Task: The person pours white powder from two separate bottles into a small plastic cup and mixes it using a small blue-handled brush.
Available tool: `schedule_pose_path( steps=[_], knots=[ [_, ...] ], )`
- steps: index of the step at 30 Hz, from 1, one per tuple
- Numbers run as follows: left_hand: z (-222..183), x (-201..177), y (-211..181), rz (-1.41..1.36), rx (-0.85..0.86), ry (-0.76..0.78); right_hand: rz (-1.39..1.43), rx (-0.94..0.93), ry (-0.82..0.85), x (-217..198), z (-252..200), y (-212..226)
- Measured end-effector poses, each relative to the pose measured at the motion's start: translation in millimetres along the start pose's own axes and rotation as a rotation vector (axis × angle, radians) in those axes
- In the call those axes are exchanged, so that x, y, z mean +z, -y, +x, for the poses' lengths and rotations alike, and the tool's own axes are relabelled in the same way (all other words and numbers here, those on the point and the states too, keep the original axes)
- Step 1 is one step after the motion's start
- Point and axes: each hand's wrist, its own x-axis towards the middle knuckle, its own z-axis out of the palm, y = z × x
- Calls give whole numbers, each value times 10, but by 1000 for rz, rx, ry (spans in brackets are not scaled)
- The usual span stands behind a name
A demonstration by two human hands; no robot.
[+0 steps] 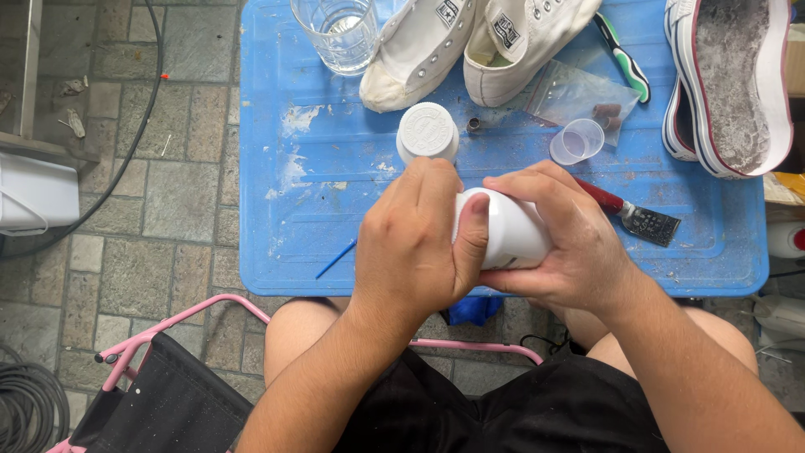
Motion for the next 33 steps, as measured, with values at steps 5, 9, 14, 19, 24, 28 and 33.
schedule_pose_path(
  steps=[5, 9, 14, 19, 24, 28, 33],
  knots=[
    [81, -207, -56, -47, 116, 32, 366, 157, 41, -5, 37, 3],
    [195, -359, 121, -56, 455, 102, 921, 376, 316, -140, -28, -126],
    [173, -165, 215, -21, 324, 104, 984, 483, 291, -63, -77, -171],
    [127, -35, 143, -27, 207, 60, 925, 467, 230, -74, -37, -147],
    [92, 22, 90, -7, 93, 41, 765, 328, 134, -78, 21, -83],
    [81, 69, 52, 78, -32, 28, 246, 212, 7, -3, 39, -1],
    [90, 15, 24, 120, -104, 113, 171, 160, -28, 31, 59, 61]
  ],
)
